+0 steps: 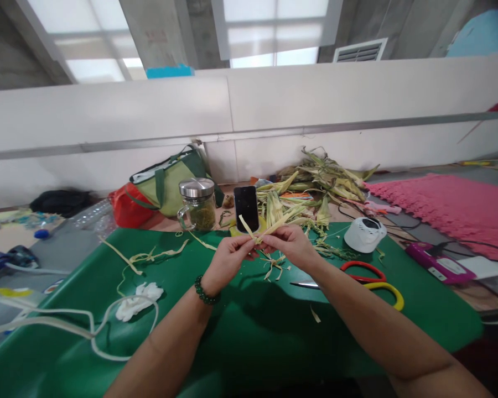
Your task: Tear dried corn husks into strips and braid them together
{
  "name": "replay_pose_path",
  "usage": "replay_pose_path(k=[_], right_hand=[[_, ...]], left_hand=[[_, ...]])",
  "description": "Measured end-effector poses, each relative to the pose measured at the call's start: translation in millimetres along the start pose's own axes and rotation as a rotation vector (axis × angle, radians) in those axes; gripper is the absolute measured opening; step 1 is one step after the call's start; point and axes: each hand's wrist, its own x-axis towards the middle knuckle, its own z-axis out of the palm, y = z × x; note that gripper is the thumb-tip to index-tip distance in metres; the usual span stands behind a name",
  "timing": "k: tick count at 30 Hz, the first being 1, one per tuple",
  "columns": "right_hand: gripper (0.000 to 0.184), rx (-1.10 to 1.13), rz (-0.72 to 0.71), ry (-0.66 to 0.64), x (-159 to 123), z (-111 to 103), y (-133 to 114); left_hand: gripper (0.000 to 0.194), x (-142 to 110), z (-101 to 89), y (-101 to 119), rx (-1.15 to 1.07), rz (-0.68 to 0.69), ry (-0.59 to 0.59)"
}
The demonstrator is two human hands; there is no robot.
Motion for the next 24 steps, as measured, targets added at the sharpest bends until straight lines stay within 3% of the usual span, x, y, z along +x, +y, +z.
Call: replay_pose_path(k=[4,8,13,15,19,24], right_hand=[[0.031,-0.005,-0.032,0.059,0.8,0.1,-1.5],[0.028,-0.095,-0.098,0.041,0.4,0.6,-3.0],[0.031,-0.052,-0.064,0.075,0.5,4.5,1.5],[0.032,-0.003,-0.043,0.090,0.8,5.4,3.1],[0.033,0.029,-0.059,0.087,0.3,5.0,1.6],[0.033,-0.003,-0.069,0.040,-1.4,2.0,-1.6]], left_hand=[[0.028,-2.8,1.1,3.8,0.126,0.043,0.013],[0.033,-4.4,3.7,5.7,0.203,0.091,0.019],[0.031,-3.3,4.3,3.2,0.345,0.249,0.121],[0.031,-3.1,3.3,2.0,0.298,0.217,0.115],[0.032,-1.9,2.0,-0.7,0.045,0.023,-0.008],[0.030,0.4,1.7,-3.4,-0.038,-0.010,0.035]])
